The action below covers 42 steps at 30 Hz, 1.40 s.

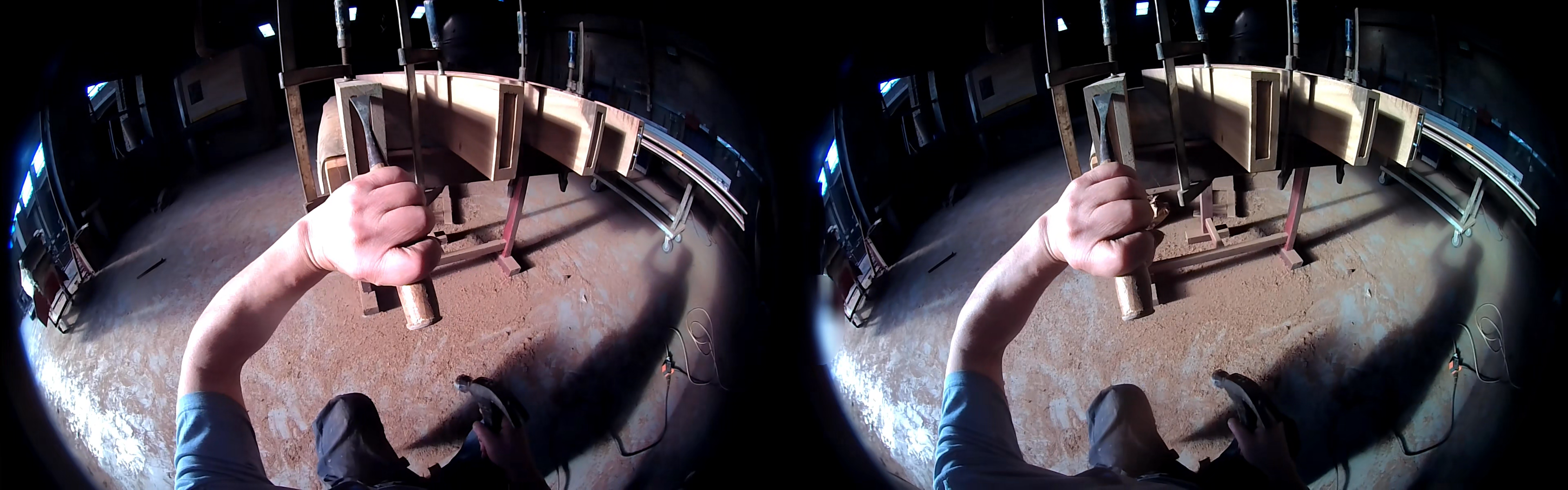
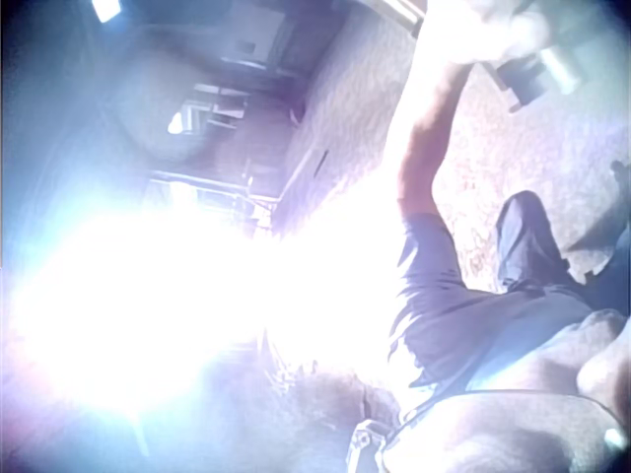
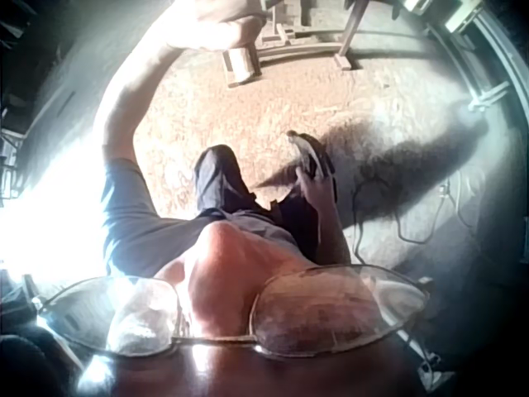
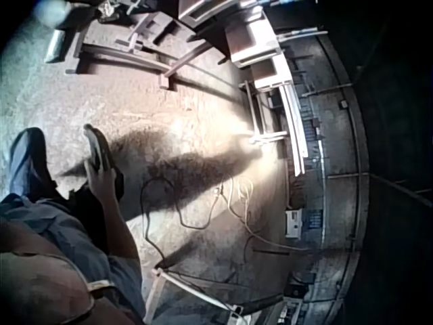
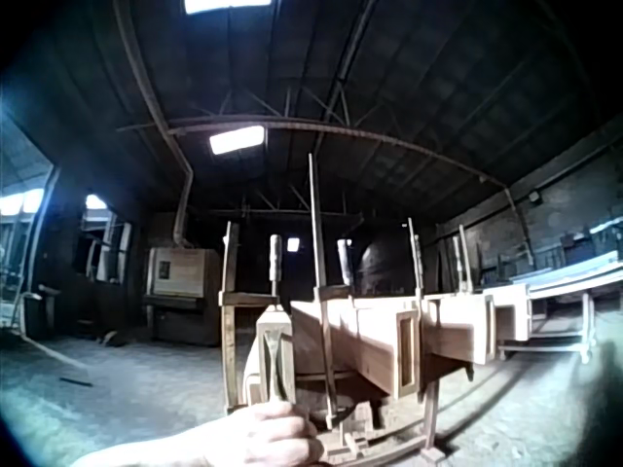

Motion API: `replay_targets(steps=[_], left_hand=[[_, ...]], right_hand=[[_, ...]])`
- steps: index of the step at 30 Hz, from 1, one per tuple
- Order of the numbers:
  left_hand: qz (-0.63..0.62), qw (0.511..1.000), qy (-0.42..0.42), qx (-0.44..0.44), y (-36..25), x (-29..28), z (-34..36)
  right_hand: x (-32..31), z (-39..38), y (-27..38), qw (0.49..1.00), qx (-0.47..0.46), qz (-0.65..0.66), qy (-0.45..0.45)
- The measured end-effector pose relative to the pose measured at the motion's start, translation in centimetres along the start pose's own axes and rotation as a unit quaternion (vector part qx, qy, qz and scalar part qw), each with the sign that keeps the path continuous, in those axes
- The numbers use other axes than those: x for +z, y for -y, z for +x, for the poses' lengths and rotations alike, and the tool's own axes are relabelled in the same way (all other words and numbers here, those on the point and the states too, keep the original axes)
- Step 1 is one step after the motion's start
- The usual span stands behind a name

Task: The person uses a chisel and hammer to refine a joint on a curved wooden piece held by clamps, then walks to a table to select a metal hinge and hammers it into another section of the wooden assembly.

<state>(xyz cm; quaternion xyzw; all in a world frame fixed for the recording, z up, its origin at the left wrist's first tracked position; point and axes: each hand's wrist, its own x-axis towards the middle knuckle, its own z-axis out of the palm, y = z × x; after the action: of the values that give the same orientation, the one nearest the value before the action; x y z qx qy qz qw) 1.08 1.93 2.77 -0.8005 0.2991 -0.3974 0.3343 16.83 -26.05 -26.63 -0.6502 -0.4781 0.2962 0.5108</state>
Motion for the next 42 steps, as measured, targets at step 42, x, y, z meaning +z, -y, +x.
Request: replay_targets(steps=[42], left_hand=[[-0.119, 0.98, -0.106, -0.12, 2.5, -3.6, 4.5]], right_hand=[[0.0, 7.5, 22.8, 0.913, -0.397, 0.093, 0.013]])
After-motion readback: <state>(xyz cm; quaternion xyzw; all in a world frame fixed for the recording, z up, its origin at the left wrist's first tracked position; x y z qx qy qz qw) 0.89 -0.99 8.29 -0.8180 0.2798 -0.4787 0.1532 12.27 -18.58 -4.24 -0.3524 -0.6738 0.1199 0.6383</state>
